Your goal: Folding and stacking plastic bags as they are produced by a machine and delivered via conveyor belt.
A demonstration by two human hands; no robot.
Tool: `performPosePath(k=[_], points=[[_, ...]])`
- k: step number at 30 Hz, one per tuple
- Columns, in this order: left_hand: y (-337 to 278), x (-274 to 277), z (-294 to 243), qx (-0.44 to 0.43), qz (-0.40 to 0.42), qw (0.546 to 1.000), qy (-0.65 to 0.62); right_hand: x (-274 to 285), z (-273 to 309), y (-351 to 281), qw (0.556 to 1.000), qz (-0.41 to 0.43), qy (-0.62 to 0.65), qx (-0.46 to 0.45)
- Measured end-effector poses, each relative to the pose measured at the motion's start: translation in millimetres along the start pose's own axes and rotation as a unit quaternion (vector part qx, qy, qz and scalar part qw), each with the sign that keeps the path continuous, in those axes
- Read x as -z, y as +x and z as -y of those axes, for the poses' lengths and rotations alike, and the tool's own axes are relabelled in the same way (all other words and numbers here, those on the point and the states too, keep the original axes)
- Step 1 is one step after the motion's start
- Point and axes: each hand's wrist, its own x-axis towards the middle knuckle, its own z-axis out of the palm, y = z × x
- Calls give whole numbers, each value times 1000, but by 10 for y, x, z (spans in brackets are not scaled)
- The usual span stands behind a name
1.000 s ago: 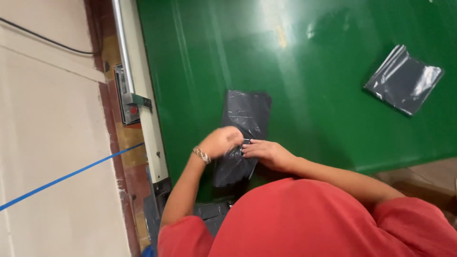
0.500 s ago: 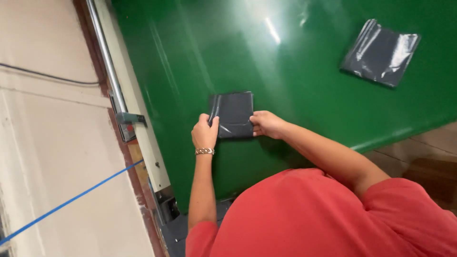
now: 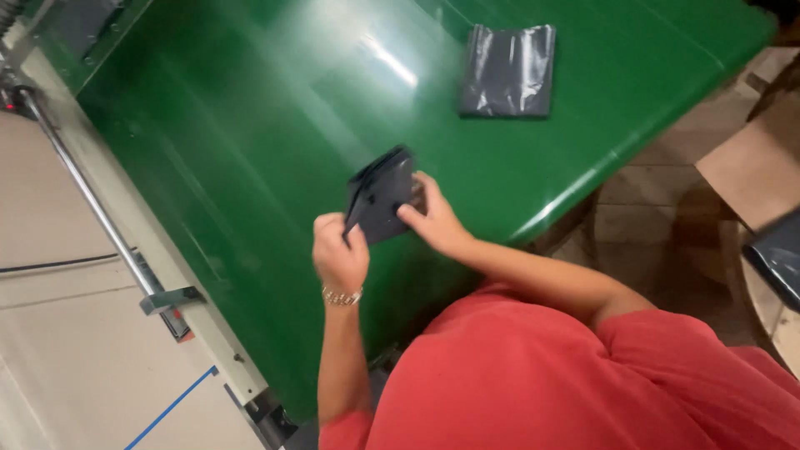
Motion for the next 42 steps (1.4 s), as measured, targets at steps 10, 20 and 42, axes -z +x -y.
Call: performPosePath(k=[10, 20, 42], points=[[1246, -2305, -948, 146, 93, 983, -67, 2048, 637, 871, 927, -228, -282, 93], [1255, -3355, -895, 199, 120, 971, 60, 2593, 365, 1453, 867, -145, -476, -33], [1632, -2354, -2078, -234, 146, 956, -99, 3607, 1073, 1150, 816, -14, -460, 349]])
